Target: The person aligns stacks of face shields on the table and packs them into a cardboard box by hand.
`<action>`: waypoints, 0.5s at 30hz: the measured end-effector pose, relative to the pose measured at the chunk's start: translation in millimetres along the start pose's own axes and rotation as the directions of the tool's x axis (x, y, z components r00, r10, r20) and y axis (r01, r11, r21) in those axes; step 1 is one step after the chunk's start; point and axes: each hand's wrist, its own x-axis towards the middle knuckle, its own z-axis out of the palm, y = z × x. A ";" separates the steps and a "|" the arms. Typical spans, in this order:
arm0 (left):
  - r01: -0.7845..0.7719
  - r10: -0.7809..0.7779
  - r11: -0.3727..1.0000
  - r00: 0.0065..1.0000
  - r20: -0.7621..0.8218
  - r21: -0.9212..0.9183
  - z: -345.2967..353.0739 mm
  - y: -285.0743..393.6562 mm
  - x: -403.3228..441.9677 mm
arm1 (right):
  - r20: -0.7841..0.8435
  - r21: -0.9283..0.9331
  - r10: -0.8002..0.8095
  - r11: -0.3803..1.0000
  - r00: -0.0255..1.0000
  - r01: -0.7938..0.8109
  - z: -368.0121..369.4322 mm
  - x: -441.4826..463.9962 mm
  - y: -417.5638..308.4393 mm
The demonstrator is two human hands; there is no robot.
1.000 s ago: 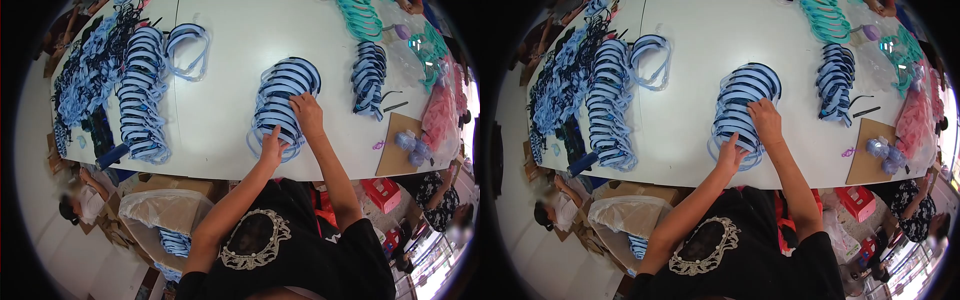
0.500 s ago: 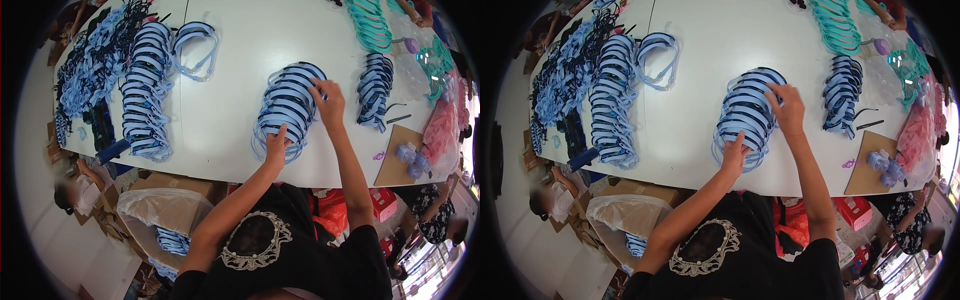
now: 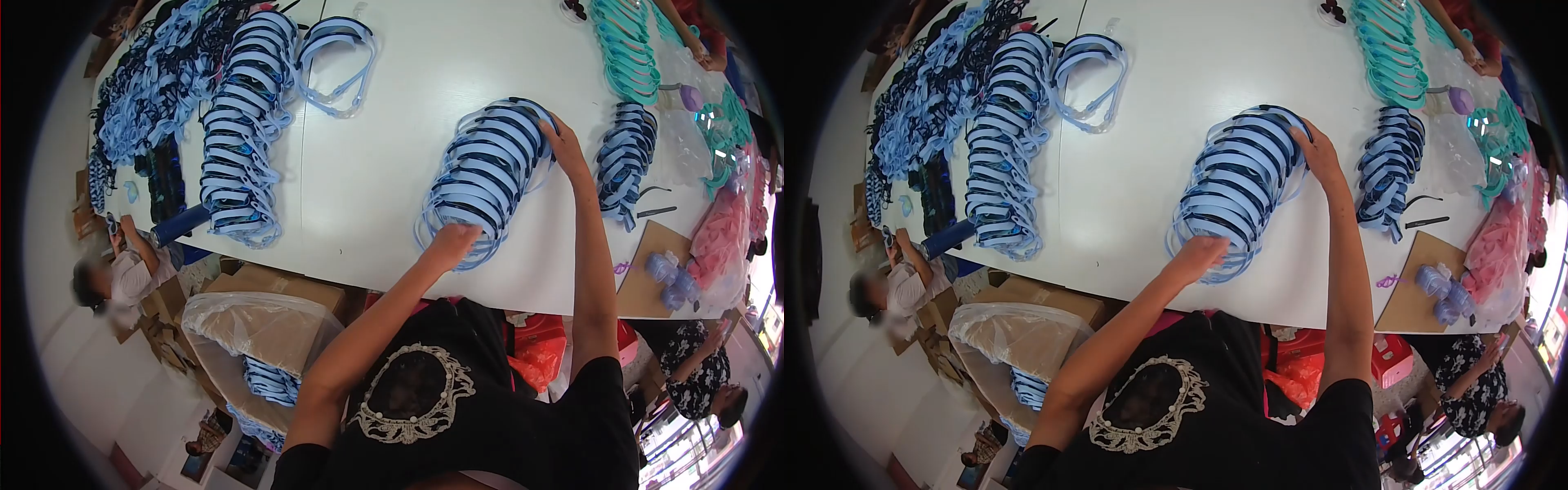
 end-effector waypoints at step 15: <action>-0.536 0.875 0.415 0.455 -0.162 0.735 4.1 148.5 117.1 | -0.029 -0.254 -0.311 0.922 0.950 0.294 -3.1 17.1 -7.3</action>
